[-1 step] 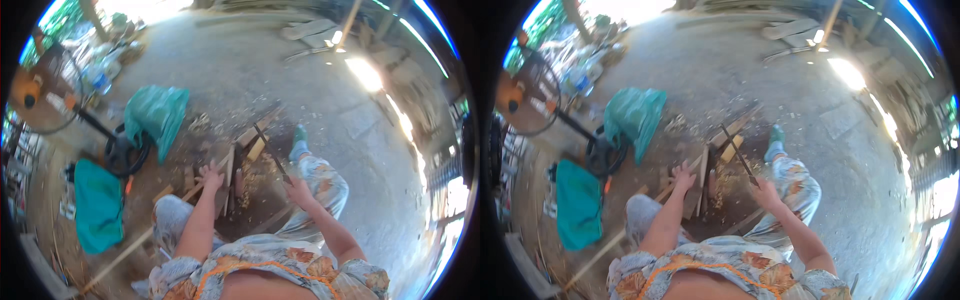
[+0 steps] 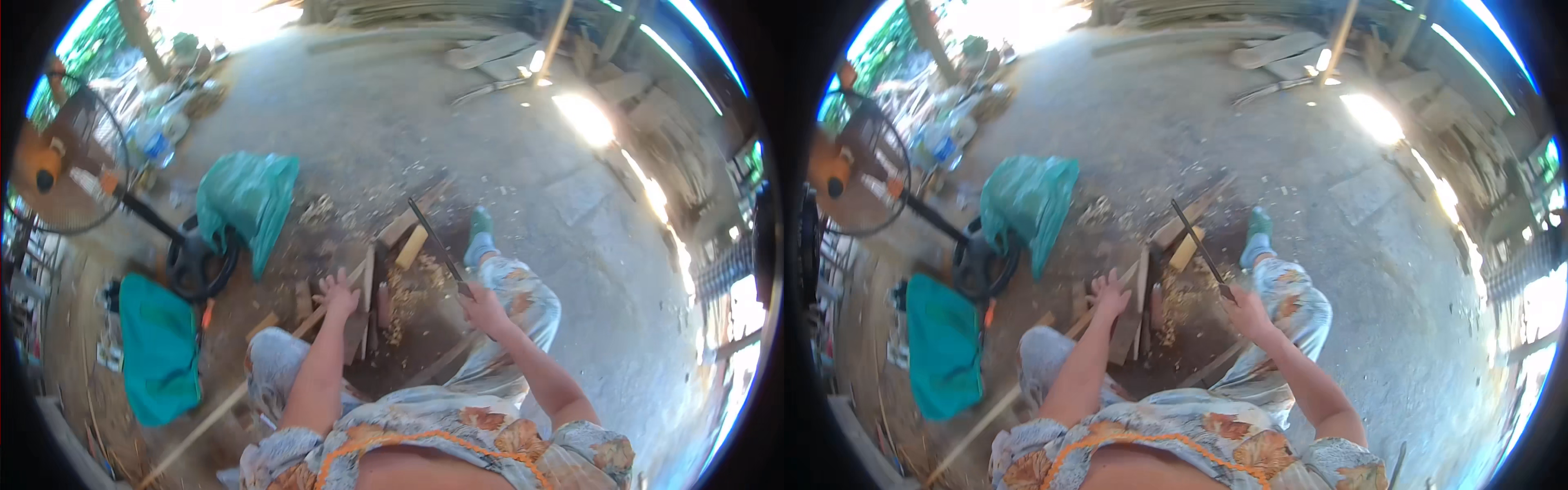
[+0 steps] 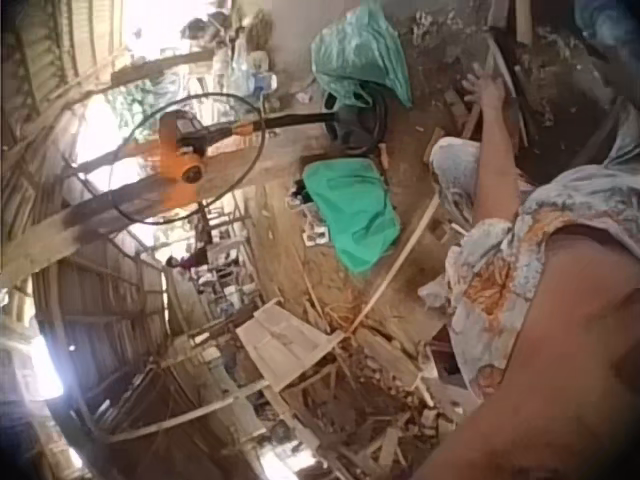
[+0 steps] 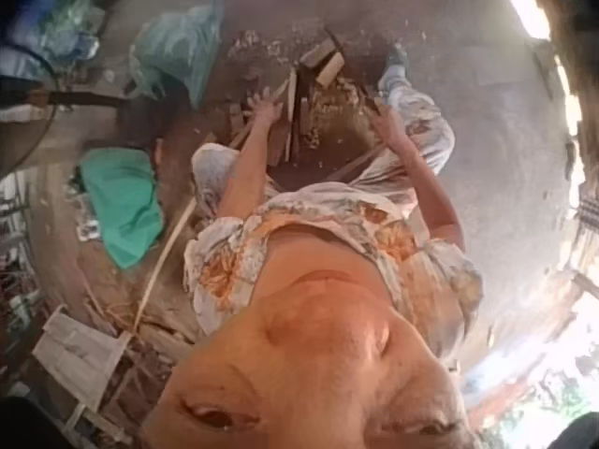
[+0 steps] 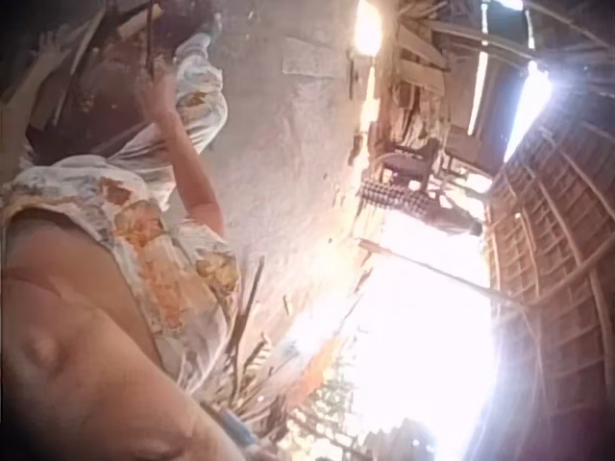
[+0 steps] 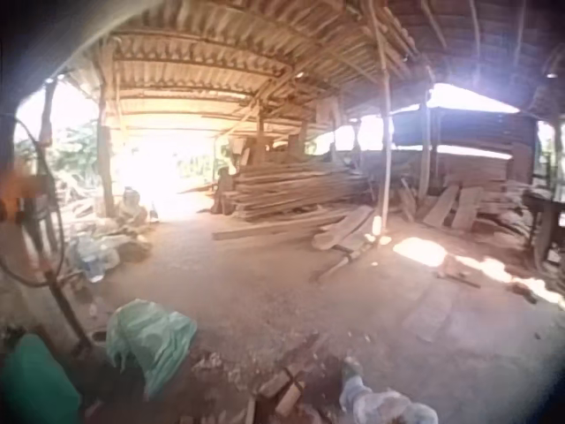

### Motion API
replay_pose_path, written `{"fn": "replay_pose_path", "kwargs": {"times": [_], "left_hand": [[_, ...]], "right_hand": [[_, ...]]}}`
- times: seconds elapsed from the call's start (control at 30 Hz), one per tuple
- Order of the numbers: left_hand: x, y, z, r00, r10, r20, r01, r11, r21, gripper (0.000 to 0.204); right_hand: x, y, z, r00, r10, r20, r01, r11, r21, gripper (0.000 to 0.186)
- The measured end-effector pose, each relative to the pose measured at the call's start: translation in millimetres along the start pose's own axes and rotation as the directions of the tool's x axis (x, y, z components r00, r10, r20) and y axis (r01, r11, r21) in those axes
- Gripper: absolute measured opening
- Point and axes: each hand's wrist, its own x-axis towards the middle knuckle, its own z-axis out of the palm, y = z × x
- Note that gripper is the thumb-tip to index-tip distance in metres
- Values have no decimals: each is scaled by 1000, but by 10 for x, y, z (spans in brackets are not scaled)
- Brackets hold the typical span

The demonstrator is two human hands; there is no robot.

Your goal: Using a small knife to carve or shave down a piece of wood held between the feet.

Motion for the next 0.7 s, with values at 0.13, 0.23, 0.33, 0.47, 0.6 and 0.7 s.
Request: {"fn": "replay_pose_path", "kwargs": {"times": [0.13,0.23,0.33,0.47,0.6,0.7], "left_hand": [[-149,310,-548,972,231,-47,-225,968,107,35],[-119,219,-772,888,415,-198,-401,910,110,22],[-173,170,-909,911,368,-184,-375,927,-2,25],[-527,517,-916,947,273,170,42,420,-907,35],[-940,917,-927,839,492,231,195,124,-973,37],[-993,987,-902,858,491,149,165,10,-986,36]], "right_hand": [[72,-46,-383,999,37,3,-36,986,164,20],[192,-42,-275,991,129,-25,-124,980,158,24],[180,-270,-44,999,41,1,-40,967,250,30],[245,-124,320,969,-243,-38,241,970,-35,37],[145,-317,453,966,-256,37,258,946,-196,32],[155,-336,545,940,-336,56,337,895,-291,29]]}}
